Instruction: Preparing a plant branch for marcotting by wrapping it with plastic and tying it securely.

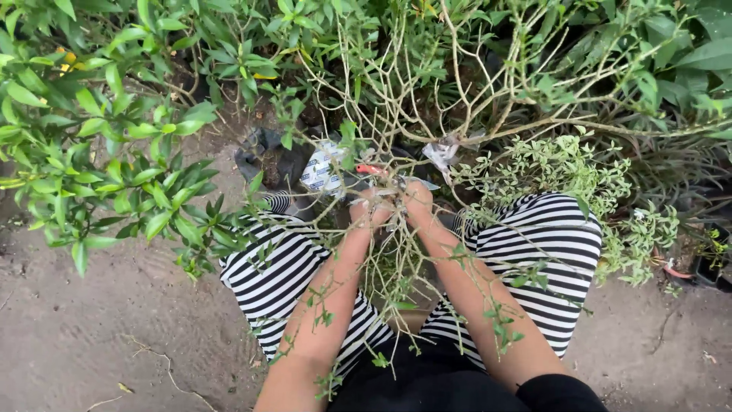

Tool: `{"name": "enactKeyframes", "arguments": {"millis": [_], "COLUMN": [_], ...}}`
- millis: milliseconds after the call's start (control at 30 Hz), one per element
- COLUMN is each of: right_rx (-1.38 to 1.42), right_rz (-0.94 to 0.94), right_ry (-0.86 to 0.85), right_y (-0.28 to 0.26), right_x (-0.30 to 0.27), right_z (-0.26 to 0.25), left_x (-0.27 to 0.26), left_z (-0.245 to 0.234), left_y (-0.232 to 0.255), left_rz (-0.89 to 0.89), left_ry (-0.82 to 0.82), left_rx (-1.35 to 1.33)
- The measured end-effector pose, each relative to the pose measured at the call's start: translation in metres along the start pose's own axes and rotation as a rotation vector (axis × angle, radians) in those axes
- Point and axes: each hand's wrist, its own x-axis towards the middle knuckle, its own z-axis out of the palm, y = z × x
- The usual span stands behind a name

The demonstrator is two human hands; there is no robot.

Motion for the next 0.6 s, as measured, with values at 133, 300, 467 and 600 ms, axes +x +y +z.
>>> {"name": "enactKeyframes", "arguments": {"millis": [133,300,467,600], "right_rx": [0.086,0.174,0.791,0.824], "right_rz": [0.039,0.082,0.094,0.142], "right_ry": [-0.017,-0.038,-0.146,-0.102], "right_y": [0.005,0.021,0.017,-0.013], "right_x": [-0.006,-0.016,-0.049,-0.085], "right_z": [-0.001,0.001,-0.037,-0.078], "left_x": [0.008,0.010,0.008,0.012], "left_z": [-0.013,0.050,0.029,0.019], "left_y": [0.021,-0.038,-0.036,-0.024], "left_rz": [-0.022,0.491,0.498,0.308], "left_ry": [-0.078,0.217,0.000,-0.189], "left_rx": [0.179,-0.867,0.144,-0.540]}}
